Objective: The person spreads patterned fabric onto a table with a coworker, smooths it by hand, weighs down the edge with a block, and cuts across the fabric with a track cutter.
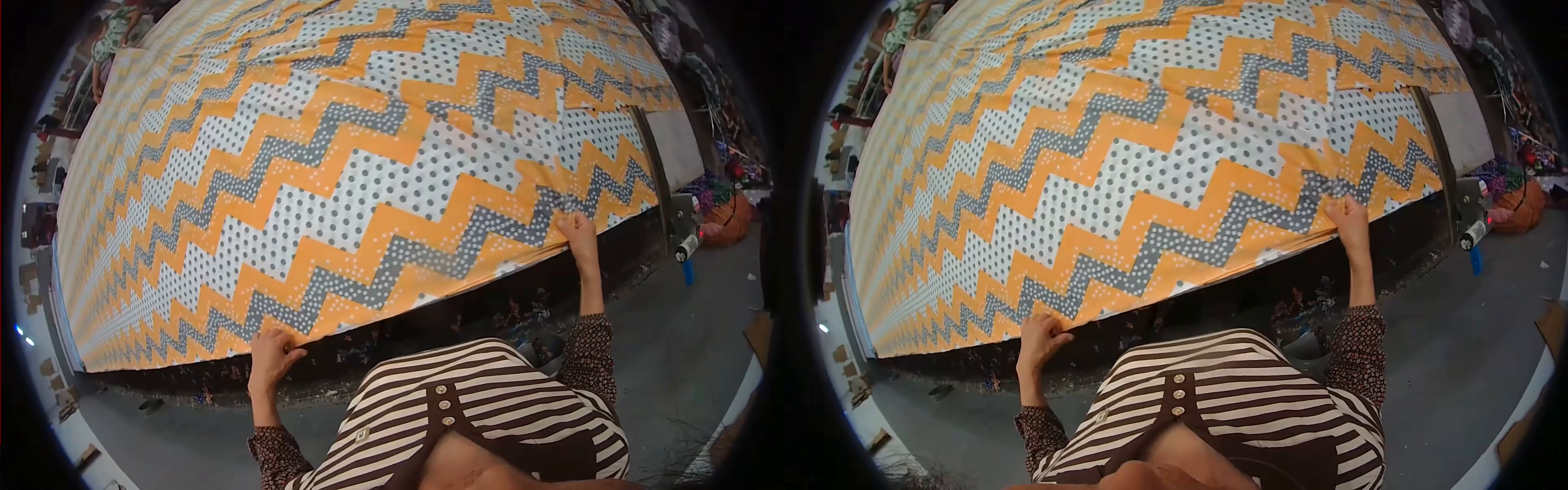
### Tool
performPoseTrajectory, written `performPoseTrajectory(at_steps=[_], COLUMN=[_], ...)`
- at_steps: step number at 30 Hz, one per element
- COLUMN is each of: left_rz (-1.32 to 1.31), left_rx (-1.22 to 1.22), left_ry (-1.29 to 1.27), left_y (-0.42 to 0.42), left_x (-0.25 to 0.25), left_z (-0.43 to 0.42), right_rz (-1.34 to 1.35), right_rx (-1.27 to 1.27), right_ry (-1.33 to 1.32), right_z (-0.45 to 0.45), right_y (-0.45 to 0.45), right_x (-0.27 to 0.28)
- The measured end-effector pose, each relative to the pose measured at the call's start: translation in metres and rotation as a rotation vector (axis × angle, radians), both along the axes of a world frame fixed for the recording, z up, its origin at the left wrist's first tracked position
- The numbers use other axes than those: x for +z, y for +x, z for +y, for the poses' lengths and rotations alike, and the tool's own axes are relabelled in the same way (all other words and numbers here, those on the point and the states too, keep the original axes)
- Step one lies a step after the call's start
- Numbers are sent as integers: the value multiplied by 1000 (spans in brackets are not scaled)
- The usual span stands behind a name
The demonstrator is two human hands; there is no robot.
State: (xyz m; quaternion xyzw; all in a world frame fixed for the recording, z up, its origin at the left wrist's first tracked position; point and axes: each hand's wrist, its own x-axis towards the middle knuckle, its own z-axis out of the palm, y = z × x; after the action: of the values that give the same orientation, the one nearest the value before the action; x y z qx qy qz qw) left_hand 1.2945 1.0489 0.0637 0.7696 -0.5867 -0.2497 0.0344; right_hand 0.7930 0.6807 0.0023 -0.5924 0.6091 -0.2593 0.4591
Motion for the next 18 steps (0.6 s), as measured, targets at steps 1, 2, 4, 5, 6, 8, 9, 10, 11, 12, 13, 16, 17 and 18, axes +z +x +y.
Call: performPoseTrajectory(at_steps=[1, 2, 4, 5, 6, 8, 9, 10, 11, 12, 13, 16, 17, 18], left_rz=[107, 214, 476, 387, 430, 364, 356, 403, 389, 373, 389, 562, 565, 569], left_rx=[61, 122, 267, 161, 131, 35, 22, 1, 12, 22, 88, 351, 365, 378], left_ry=[30, 56, -147, -213, -451, -573, -531, -572, -535, -495, -491, -408, -396, -383], left_y=[-11, -26, -88, -119, -155, -218, -245, -266, -281, -293, -298, -300, -300, -300], left_x=[-1, -1, -8, -10, -23, -34, -36, -55, -46, -37, -42, -60, -60, -60], left_z=[-14, -31, -91, -122, -148, -193, -202, -204, -206, -208, -208, -205, -205, -204], right_rz=[139, 129, 149, 220, 253, 88, 2, -612, -1101, -1268, -1431, -1167, -1555, -1454], right_rx=[56, 66, 91, 111, 82, 57, 60, -121, -157, -200, -242, -61, -108, -6], right_ry=[-35, -51, -97, -155, -195, -385, -276, 204, 378, 571, 772, 387, 488, 39], right_z=[-1, -1, -3, -1, 4, 11, 10, 12, 1, -15, -35, -110, -149, -162], right_y=[-3, -3, -14, -7, -1, 6, 1, 14, 28, 41, 47, 46, 35, 2], right_x=[1, -1, -20, -5, 1, 8, 1, 12, 20, 25, 30, 65, 60, 55])
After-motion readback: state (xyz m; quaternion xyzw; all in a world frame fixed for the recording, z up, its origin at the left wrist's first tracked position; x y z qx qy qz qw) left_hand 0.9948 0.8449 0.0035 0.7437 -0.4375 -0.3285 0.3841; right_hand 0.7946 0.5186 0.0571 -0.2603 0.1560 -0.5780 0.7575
